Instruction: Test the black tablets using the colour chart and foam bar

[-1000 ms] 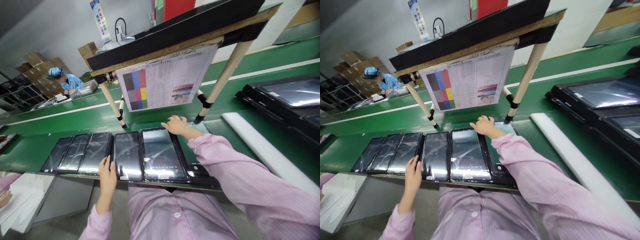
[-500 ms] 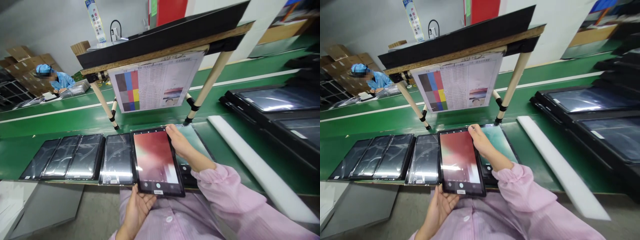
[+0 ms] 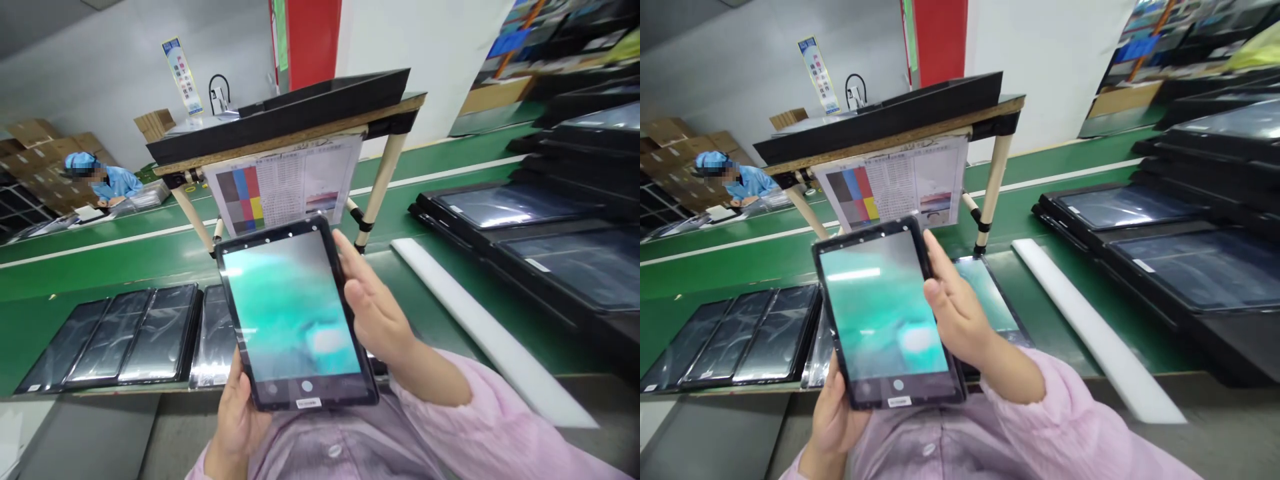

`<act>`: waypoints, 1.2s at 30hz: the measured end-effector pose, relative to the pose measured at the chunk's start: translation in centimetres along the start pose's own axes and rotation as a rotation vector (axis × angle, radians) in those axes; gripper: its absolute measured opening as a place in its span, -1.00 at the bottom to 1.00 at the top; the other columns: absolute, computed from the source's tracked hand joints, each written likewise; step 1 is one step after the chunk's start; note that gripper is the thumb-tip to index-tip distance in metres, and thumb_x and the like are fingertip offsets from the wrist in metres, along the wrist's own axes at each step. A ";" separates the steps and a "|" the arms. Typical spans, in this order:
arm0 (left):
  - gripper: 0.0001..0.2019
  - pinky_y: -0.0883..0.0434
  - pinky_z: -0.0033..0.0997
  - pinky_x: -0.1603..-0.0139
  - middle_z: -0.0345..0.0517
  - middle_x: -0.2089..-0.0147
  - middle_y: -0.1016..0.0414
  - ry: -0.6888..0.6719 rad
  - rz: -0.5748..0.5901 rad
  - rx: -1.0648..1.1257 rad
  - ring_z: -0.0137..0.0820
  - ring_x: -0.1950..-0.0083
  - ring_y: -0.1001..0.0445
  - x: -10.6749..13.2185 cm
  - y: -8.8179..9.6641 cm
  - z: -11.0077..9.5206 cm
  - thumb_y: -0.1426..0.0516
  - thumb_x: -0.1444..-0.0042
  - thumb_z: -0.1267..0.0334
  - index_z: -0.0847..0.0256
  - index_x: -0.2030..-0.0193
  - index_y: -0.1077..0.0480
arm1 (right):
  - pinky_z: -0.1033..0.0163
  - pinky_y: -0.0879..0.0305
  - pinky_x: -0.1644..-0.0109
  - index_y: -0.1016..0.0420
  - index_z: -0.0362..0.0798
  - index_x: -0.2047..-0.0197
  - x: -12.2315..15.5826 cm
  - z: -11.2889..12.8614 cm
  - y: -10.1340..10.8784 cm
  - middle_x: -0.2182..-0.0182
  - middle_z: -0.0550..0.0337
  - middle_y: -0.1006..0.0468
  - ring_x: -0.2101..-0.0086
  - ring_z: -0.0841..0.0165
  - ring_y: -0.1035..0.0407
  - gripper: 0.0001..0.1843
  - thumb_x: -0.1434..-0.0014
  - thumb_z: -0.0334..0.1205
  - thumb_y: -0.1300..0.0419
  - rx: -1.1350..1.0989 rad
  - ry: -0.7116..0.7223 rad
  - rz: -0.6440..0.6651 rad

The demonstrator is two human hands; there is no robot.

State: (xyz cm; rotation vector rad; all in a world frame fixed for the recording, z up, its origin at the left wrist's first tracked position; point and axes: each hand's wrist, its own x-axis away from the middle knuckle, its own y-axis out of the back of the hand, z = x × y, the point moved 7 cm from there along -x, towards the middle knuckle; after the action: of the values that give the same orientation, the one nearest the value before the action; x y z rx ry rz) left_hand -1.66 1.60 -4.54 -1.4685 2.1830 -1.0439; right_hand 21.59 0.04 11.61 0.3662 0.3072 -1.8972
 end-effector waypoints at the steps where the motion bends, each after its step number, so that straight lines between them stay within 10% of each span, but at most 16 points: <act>1: -0.55 -0.42 0.05 -0.25 -0.18 -0.18 -0.57 -0.030 0.006 -0.035 -0.15 -0.17 -0.55 -0.3 0.0 -0.6 -0.32 -0.11 0.01 -0.32 -0.17 -0.47 | -0.05 -0.20 -0.41 0.01 0.23 -0.48 0.4 0.2 -0.3 -0.43 0.24 -0.12 -0.38 0.12 -0.06 -0.19 -0.30 0.34 -0.01 -0.030 0.027 0.015; 13: -0.11 -0.15 -0.07 -0.45 0.26 -0.48 -0.13 -0.648 -0.164 -0.771 -0.03 -0.47 -0.16 -0.9 -4.0 -5.2 -0.20 -0.15 -0.24 0.20 -0.48 -0.06 | -0.10 -0.39 -0.24 -0.58 0.10 0.05 -2.2 -3.0 -1.4 -0.02 0.11 -0.60 -0.26 0.01 -0.28 -0.25 -0.09 0.56 -0.06 -0.218 -0.079 -0.118; 22: 0.31 0.14 0.16 -0.51 0.43 -0.55 0.27 -0.748 -0.245 -1.287 0.10 -0.58 0.29 -0.9 -6.0 -5.1 -0.45 0.14 -0.03 0.24 -0.52 0.34 | -0.10 -0.41 -0.21 -0.56 0.10 0.02 -2.0 -3.8 -1.2 -0.02 0.11 -0.59 -0.24 0.01 -0.31 -0.27 -0.14 0.53 -0.03 -0.186 -0.064 -0.119; 36: 0.40 -0.08 0.29 -0.43 0.52 -0.54 0.32 -0.915 -0.270 -1.543 0.24 -0.55 0.23 -0.8 -7.0 -4.7 -0.44 0.16 -0.10 0.25 -0.53 0.48 | -0.04 -0.48 -0.18 -0.57 0.14 0.04 -2.4 -4.4 -1.2 0.07 0.19 -0.63 -0.15 0.13 -0.42 -0.46 -0.27 0.37 -0.06 -0.346 0.066 -0.058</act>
State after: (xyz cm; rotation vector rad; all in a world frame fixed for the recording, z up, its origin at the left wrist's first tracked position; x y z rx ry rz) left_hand 0.44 2.75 3.57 -2.0373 1.8452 1.4706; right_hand 21.70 4.20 8.57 0.1878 0.6855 -1.8476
